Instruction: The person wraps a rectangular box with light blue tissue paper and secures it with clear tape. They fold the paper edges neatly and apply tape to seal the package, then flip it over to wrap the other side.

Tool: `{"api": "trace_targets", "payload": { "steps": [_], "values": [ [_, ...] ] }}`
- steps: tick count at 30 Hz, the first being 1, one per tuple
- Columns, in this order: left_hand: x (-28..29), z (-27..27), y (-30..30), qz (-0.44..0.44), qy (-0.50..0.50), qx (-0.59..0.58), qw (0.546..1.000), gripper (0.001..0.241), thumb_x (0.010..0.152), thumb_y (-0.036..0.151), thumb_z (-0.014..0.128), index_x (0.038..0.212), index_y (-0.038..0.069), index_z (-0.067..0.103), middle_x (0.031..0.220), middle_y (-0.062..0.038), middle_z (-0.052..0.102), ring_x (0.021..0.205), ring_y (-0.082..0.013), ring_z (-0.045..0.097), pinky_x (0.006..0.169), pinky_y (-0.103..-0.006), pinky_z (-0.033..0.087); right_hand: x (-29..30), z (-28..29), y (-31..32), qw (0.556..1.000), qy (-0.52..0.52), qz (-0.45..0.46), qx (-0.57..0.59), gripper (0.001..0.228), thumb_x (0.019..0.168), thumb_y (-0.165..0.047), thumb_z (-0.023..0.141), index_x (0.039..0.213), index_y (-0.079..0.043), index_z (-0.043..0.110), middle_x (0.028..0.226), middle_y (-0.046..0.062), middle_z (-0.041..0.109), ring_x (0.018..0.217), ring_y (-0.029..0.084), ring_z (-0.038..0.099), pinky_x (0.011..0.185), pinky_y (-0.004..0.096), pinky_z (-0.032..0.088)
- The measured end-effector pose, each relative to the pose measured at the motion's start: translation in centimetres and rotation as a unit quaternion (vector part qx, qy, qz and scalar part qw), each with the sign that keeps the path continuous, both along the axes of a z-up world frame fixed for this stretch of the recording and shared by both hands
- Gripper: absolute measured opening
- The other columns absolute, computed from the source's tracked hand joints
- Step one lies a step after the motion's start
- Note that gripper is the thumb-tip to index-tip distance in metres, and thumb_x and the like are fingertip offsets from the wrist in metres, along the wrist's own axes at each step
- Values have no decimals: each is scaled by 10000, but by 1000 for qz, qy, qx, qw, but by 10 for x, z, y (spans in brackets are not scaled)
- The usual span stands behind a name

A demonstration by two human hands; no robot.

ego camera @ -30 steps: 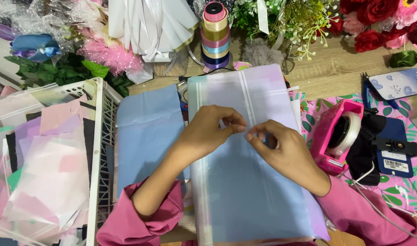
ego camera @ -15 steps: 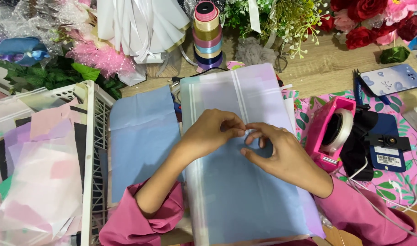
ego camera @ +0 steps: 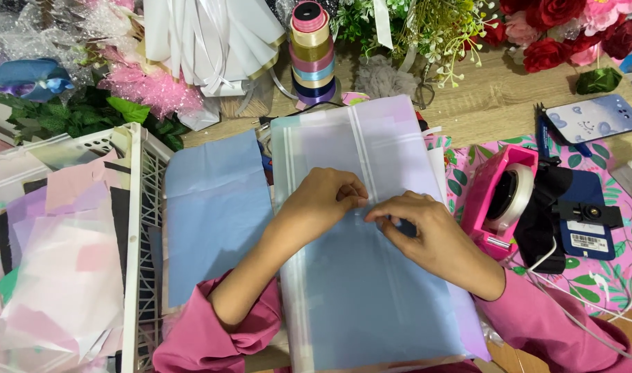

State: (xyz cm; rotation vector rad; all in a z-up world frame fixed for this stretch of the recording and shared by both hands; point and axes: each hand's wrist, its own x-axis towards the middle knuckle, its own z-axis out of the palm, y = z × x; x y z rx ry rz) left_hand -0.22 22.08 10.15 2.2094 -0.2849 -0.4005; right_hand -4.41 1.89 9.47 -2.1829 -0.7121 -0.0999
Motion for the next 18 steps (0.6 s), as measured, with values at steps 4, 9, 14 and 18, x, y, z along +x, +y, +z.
{"api": "trace_targets", "payload": {
  "steps": [4,9,14,18],
  "values": [
    [-5,7,-4,8,7,18,1000,148,941,136,681,1021,54,774,900,-135,754,821,-226,698,694,-332,578,1,2,1,1000,-13,10,-10,177,834,-68,699,961,-156,785,914,8,795,788,245,695,722,401,487],
    [-5,1,-11,18,-36,72,997,133,940,125,671,1006,76,775,878,-125,751,836,-259,742,673,-326,608,3,-5,-1,998,-46,19,-32,167,845,-89,689,963,-151,790,975,-1,790,855,240,693,735,388,475],
    [-2,6,-8,20,-42,69,997,165,949,111,649,1021,31,774,865,-150,714,805,-251,727,667,-317,610,1,-11,-1,995,-74,24,-57,159,844,-101,685,956,-137,790,993,14,776,889,257,685,738,396,467],
    [-4,8,-4,29,-64,30,997,150,945,88,653,1010,23,772,858,-164,717,786,-269,732,662,-343,617,2,-13,-3,996,-72,23,-38,166,868,-117,676,990,-144,785,1003,6,776,905,247,692,739,380,466]
  ]
}}
